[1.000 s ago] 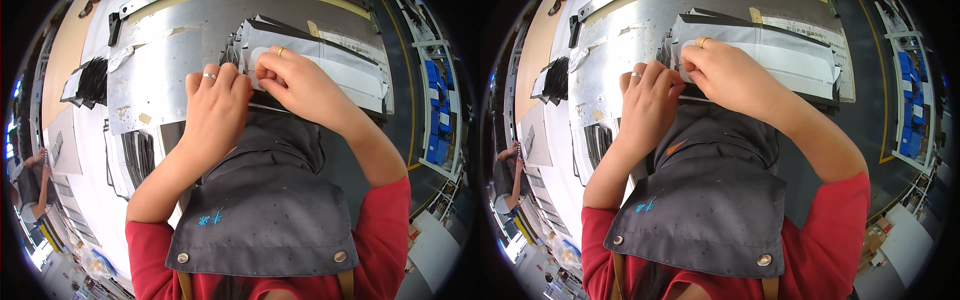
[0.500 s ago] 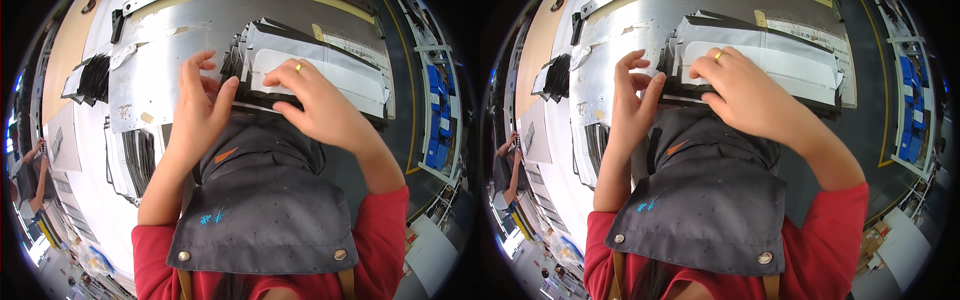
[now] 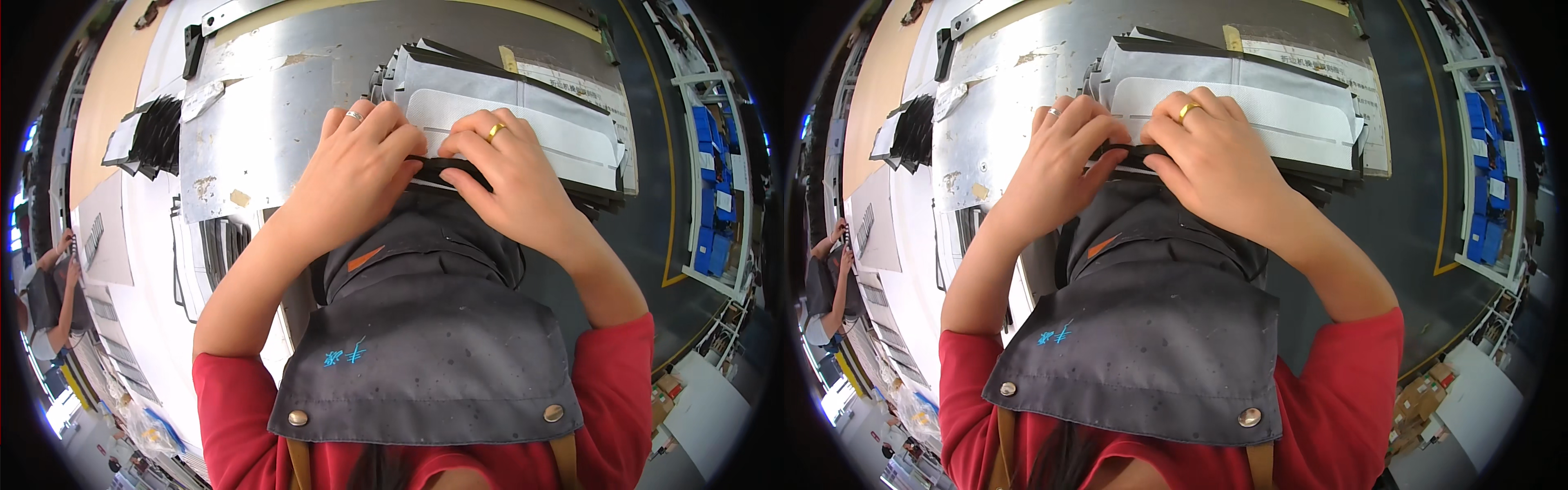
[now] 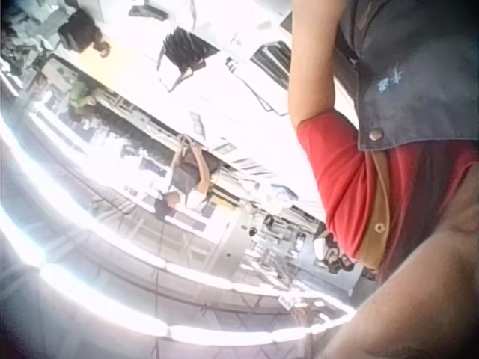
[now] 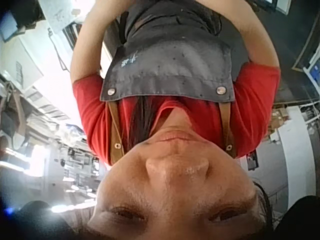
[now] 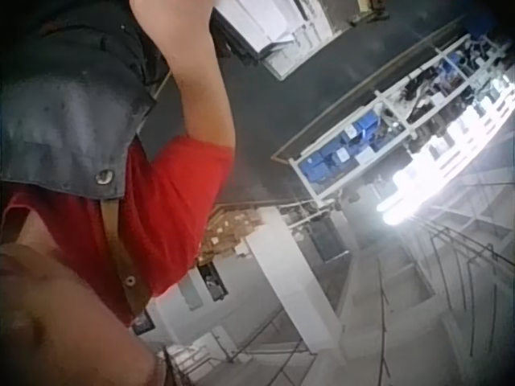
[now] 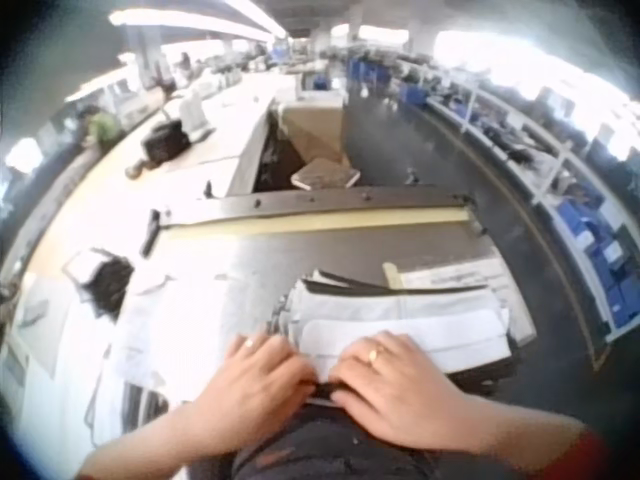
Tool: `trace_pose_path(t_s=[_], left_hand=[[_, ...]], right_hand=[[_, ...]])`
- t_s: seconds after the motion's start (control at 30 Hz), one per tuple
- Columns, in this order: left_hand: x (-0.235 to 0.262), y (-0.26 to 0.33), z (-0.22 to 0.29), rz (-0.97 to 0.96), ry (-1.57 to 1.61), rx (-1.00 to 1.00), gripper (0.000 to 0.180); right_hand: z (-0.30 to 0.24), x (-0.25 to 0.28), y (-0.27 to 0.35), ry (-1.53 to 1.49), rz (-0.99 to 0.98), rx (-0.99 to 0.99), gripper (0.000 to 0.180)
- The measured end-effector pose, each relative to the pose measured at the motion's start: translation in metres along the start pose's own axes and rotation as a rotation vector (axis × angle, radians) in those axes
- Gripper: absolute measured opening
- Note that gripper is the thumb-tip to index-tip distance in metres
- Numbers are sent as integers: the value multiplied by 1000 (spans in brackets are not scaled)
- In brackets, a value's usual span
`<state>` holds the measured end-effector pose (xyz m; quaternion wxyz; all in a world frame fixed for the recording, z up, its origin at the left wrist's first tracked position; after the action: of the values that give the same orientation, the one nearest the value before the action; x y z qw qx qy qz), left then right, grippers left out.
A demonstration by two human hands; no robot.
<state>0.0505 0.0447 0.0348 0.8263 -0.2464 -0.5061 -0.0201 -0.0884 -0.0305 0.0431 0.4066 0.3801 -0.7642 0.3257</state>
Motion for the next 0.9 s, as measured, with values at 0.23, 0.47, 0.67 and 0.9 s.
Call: trace_pose_path(t_s=[0.23, 0.47, 0.67, 0.9], left_hand=[[-1, 4, -4, 10, 127, 28, 24], [-7, 3, 1, 3, -100, -42, 25], [-6, 6, -2, 44, 69, 14, 22], [-4, 3, -10, -48, 323, 94, 14]], right_hand=[[-3, -6, -9, -6, -47, -70, 14], [-5, -14, -13, 28, 15, -87, 11], [-4, -14, -10, -14, 46, -2, 11], [-5, -11, -4, -9, 157, 176, 19]])
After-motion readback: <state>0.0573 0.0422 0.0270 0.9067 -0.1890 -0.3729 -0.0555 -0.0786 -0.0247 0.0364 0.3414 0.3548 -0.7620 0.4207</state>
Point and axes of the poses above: each hand's wrist, its own y-axis away from the middle knuckle, its own x-axis out of the back of the hand, z = x × y, the point moved 4 cm from there along -y, towards the middle knuckle, and after that the axes turned 11 degrees about -x, right-handed, at the moved point
